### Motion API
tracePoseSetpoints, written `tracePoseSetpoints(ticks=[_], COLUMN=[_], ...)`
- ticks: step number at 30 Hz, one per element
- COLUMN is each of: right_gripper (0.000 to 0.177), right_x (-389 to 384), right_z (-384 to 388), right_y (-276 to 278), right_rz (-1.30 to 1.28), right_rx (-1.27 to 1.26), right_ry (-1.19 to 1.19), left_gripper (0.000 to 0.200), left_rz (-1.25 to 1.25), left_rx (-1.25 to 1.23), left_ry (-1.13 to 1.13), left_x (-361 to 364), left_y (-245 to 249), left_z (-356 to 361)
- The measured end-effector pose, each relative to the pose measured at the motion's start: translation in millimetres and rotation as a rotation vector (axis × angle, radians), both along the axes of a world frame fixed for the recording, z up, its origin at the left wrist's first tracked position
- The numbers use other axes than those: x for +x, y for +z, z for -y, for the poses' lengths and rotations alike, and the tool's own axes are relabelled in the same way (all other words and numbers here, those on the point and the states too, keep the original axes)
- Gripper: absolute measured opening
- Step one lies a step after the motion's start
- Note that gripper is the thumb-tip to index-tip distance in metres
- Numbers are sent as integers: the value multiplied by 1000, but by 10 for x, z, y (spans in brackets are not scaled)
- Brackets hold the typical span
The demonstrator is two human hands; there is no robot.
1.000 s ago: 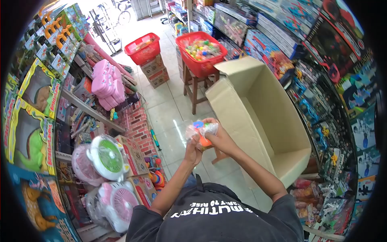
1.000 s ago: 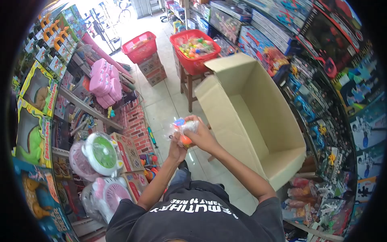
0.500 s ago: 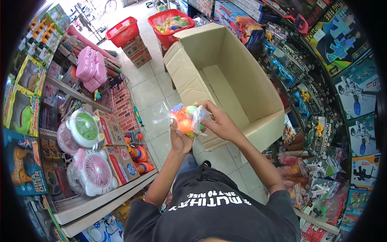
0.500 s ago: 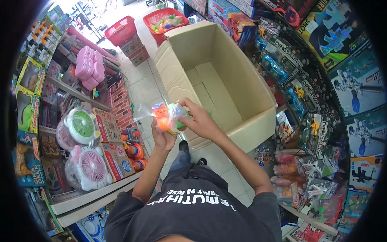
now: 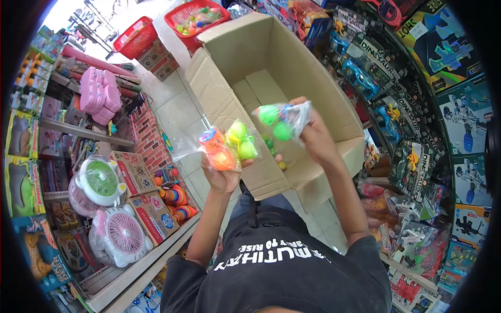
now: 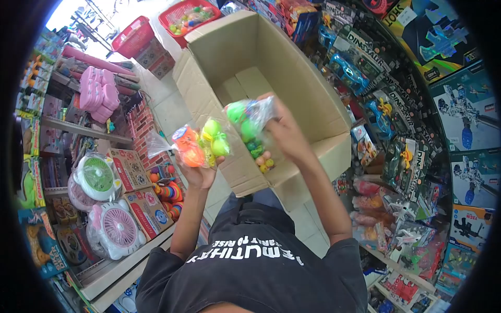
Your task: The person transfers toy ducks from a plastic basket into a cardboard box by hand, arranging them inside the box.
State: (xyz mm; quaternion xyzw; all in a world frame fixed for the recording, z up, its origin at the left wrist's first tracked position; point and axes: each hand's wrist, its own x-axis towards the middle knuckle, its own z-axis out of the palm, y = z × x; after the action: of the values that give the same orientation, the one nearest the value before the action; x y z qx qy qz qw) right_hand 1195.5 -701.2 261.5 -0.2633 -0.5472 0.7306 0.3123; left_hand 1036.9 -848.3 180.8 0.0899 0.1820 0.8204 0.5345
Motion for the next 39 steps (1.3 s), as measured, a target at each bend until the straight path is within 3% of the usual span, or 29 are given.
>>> tracePoseSetpoints(ticks=[1, 4, 5, 7, 8, 10, 11, 13, 17, 21, 23, 28, 30, 33, 34, 36, 39], right_gripper=[25, 19, 19, 18, 18, 19, 19, 20, 19, 21, 16, 28, 33, 35, 35, 29, 24], right_x=[90, 240, 236, 199, 137, -53, -138, -414, -832, -1007, -1001, -957, -920, -893, -917, -934, -933], right_z=[-130, -693, -874, -1226, -1388, -1629, -1646, -1738, -1649, -1423, -1271, -1287, -1398, -1375, -1353, -1351, -1393], right_y=[-51, -383, -541, -863, -1071, -1544, -1759, -2061, -2726, -3330, -3375, -3353, -3272, -3088, -2964, -2641, -1593], right_rz=[15, 255, 257, 489, 491, 604, 596, 748, 830, 774, 577, 725, 654, 491, 489, 491, 465], right_rx=[-16, 299, 290, 230, 226, 694, 677, 783, 834, 896, 973, 674, 594, 647, 649, 401, 297], right_ry=[-6, 146, 151, 444, 469, 709, 737, 1008, 1153, 1065, 899, 934, 1096, 1025, 1023, 1004, 952], left_gripper=[70, 71, 71, 71, 71, 74, 74, 77, 76, 76, 78, 82, 83, 83, 81, 79, 79], left_rz=[2, 40, 51, 23, 33, 28, 34, 102, 92, 67, 87, 109, 92, 150, 151, 182, 163], left_rx=[3, 1, 28, 50, 36, 78, 55, 94, 153, 96, 113, 35, 34, 27, -3, -1, -23], left_ry=[12, 30, 60, 63, 96, 118, 138, 197, 314, 406, 449, 418, 413, 368, 345, 298, 341], left_x=[-6, -9, -7, 5, 20, 35, 70, 91, 197, 242, 256, 224, 244, 291, 316, 350, 378], left_y=[-27, -68, -83, -78, -60, -42, -58, -95, -148, -225, -178, -208, -256, -296, -308, -279, -94], left_z=[-3, -55, -77, -121, -139, -196, -180, -266, -327, -294, -315, -270, -254, -286, -316, -384, -481])
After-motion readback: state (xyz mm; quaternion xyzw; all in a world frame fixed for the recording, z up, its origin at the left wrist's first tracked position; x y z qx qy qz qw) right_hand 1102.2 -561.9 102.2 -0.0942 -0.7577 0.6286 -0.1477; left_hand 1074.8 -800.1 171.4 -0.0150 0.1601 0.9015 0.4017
